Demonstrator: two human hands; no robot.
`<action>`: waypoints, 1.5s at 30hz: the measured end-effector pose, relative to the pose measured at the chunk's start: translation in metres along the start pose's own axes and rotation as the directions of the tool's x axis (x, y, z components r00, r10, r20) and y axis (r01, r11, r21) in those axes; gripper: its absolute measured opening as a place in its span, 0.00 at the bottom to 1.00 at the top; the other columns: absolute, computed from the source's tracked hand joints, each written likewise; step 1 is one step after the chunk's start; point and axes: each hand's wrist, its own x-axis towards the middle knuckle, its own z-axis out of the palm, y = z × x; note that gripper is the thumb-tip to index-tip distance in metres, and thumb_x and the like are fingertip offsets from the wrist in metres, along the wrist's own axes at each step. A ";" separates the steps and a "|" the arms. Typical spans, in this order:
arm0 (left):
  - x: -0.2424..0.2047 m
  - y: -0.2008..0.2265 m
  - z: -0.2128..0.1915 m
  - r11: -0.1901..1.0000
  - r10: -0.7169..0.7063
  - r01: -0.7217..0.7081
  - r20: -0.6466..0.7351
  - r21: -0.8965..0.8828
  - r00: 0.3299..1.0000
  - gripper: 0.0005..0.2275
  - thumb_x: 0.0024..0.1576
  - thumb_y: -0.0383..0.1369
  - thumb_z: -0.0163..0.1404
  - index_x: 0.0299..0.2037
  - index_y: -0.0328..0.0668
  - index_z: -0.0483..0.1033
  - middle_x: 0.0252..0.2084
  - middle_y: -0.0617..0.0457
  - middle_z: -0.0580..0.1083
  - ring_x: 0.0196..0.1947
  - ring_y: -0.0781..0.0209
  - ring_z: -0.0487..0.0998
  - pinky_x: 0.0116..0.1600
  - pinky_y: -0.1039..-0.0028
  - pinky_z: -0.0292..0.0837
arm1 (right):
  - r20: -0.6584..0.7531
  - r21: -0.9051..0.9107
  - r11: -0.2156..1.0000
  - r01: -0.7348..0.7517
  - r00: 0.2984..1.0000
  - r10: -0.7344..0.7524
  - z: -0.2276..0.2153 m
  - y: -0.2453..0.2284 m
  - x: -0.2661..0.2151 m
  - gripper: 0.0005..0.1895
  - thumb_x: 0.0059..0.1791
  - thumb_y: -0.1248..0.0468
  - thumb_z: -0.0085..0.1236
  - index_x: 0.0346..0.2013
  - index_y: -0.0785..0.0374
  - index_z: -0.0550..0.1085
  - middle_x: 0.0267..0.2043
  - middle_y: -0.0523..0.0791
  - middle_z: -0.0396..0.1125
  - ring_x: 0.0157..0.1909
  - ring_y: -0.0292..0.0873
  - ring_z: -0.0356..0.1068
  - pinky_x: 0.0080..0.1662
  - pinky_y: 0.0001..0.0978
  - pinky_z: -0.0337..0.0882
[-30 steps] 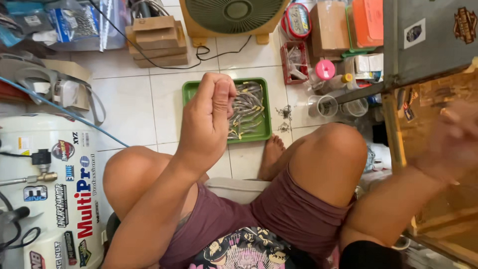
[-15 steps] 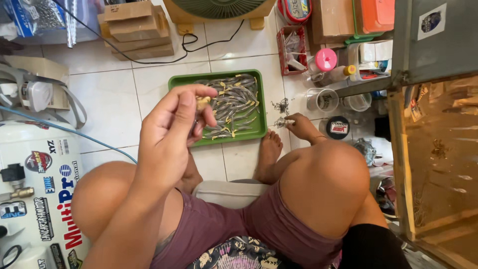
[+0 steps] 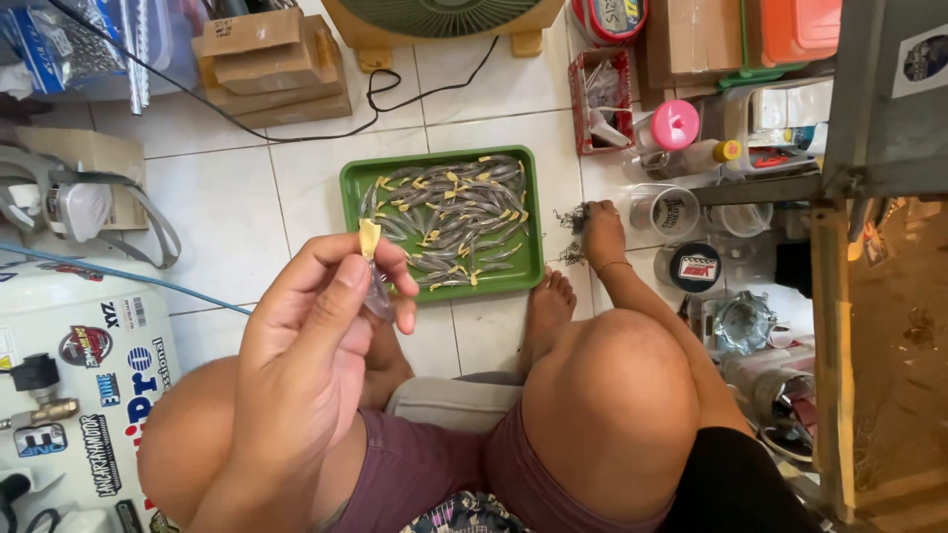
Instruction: The person assembles small components by picking up a clear plastic tube, inserting a silver metal piece, and fitting a yellow plastic cap onto one end before placing it into a green tray.
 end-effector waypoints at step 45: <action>-0.001 -0.008 0.009 0.999 -0.040 0.040 0.044 -0.004 0.998 0.10 0.63 0.31 0.49 0.46 0.29 0.75 0.34 0.44 0.75 0.29 0.57 0.75 0.34 0.72 0.66 | 0.118 -0.092 0.908 0.408 0.910 -0.397 0.030 -0.026 -0.041 0.32 0.32 0.81 0.64 0.50 0.62 0.77 0.48 0.51 0.70 0.49 0.55 0.71 0.49 0.43 0.72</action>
